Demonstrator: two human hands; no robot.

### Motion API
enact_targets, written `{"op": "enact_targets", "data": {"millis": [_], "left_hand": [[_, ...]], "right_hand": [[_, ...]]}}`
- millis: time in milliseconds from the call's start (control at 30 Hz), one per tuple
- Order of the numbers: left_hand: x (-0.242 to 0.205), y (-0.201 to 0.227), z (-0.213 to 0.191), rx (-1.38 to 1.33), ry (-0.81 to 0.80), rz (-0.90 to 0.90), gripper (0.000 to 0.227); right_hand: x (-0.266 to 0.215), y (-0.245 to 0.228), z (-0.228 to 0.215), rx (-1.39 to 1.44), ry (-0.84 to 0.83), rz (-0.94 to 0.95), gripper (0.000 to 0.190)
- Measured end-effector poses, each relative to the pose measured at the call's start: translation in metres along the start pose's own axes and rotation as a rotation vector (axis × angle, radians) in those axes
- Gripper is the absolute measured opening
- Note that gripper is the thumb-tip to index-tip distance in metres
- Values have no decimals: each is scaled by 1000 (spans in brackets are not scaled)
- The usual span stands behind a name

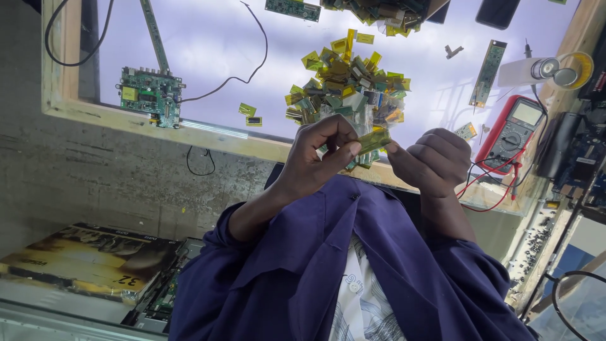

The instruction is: Arranging and inspecting small electronic components (Chip on Film) on a backlit workbench.

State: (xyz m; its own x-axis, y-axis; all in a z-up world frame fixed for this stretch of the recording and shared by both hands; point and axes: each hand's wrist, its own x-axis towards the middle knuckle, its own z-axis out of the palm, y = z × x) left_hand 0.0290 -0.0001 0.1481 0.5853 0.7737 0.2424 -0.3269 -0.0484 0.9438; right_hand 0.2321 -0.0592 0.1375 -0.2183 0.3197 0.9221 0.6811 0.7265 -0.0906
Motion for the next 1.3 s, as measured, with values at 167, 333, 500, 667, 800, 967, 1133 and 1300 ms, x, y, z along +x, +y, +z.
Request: {"op": "enact_targets", "data": {"millis": [167, 333, 500, 667, 800, 967, 1133, 1300], "left_hand": [[-4, 3, 5, -28, 66, 9, 14], [-5, 0, 12, -93, 158, 11, 13], [-8, -9, 19, -130, 215, -10, 15], [-13, -23, 21, -141, 187, -38, 14], [-13, -16, 24, -94, 129, -71, 16], [-13, -19, 19, -46, 130, -41, 11], [-11, -10, 16, -13, 211, -15, 14], [-12, -11, 19, -56, 274, -5, 10]], "right_hand": [[-1, -6, 3, 47, 44, 158, 14], [-1, -25, 21, 402, 100, 644, 29], [-10, -38, 26, 525, 115, 971, 19], [-4, -36, 28, 569, 145, 1028, 18], [-2, -36, 28, 575, 161, 1049, 18], [-1, -32, 25, 581, 150, 1067, 18], [0, -29, 21, 567, 102, 1072, 17], [-1, -29, 26, 628, 154, 1115, 21]]}}
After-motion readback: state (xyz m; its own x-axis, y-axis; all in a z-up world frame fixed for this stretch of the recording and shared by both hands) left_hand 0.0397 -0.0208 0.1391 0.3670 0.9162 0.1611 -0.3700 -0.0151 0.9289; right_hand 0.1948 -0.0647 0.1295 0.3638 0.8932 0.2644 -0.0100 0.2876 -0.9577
